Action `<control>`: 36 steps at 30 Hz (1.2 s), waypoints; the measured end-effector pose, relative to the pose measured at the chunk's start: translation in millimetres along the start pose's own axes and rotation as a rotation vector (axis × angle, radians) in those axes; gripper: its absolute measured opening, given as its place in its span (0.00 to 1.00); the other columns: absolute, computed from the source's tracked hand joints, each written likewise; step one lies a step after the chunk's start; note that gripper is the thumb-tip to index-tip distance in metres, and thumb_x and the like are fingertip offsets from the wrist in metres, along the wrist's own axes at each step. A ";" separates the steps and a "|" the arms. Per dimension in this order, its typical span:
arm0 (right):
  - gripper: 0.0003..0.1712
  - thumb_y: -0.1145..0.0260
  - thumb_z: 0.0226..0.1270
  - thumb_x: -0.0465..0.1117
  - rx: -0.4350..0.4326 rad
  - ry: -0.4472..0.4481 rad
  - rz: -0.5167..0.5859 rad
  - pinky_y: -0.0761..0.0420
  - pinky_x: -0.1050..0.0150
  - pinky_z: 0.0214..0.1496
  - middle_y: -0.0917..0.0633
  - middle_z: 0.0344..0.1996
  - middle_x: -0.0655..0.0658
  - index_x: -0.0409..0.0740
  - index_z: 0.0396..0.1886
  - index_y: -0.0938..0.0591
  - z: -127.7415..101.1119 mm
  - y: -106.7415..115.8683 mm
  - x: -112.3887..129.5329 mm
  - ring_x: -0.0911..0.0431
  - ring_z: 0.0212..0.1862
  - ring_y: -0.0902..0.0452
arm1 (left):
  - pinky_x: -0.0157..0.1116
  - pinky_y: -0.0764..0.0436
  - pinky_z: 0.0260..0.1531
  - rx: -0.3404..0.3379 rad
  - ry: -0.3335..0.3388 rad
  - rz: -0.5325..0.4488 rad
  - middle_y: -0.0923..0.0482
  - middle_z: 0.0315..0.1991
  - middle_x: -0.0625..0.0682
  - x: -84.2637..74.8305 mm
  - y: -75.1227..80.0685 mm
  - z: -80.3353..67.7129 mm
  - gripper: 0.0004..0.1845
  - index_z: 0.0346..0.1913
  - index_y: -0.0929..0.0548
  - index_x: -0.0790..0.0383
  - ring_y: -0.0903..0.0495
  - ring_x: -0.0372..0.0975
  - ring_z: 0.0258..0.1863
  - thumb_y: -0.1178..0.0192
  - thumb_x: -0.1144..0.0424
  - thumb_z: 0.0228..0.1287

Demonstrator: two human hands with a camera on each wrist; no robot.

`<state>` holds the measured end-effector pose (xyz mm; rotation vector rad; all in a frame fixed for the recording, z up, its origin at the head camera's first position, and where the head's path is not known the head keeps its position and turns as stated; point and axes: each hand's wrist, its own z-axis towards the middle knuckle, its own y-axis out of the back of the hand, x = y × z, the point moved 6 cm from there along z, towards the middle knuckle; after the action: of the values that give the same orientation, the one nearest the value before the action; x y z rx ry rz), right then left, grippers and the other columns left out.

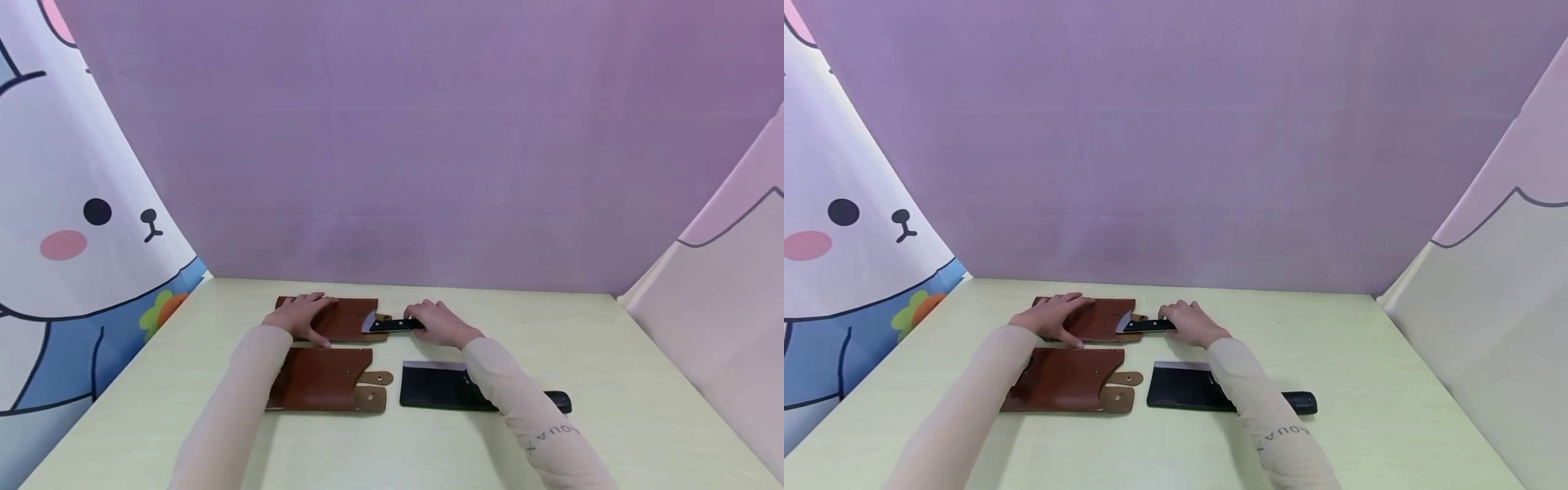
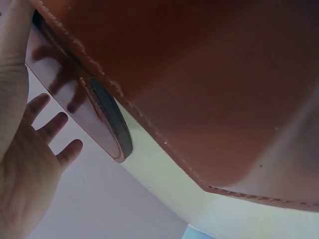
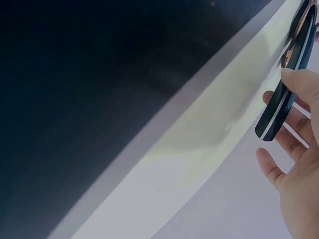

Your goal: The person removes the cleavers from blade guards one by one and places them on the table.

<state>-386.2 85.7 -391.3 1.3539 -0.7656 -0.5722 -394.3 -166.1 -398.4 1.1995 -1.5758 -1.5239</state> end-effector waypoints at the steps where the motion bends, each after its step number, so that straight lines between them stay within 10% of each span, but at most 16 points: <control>1: 0.16 0.37 0.61 0.38 -0.001 0.003 0.008 0.33 0.48 0.54 0.19 0.48 0.46 0.46 0.49 0.24 0.1 -0.2 0.2 0.51 0.51 0.28 | 0.61 0.48 0.61 0.003 0.005 0.000 0.48 0.70 0.60 1.1 -1.1 0.6 0.55 0.70 0.44 0.51 0.46 0.59 0.67 0.35 0.34 0.39; 36: 0.19 0.37 0.61 0.36 -0.015 0.036 0.023 0.27 0.54 0.56 0.20 0.50 0.45 0.45 0.53 0.23 5.0 -4.5 4.9 0.51 0.54 0.25 | 0.61 0.44 0.59 -0.037 -0.022 -0.032 0.43 0.67 0.59 8.6 -2.2 5.0 0.55 0.69 0.42 0.48 0.43 0.58 0.65 0.33 0.33 0.34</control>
<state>-386.6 78.1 -394.8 1.3366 -0.7454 -0.5339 -401.8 -171.7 -402.5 1.1968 -1.5431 -1.5840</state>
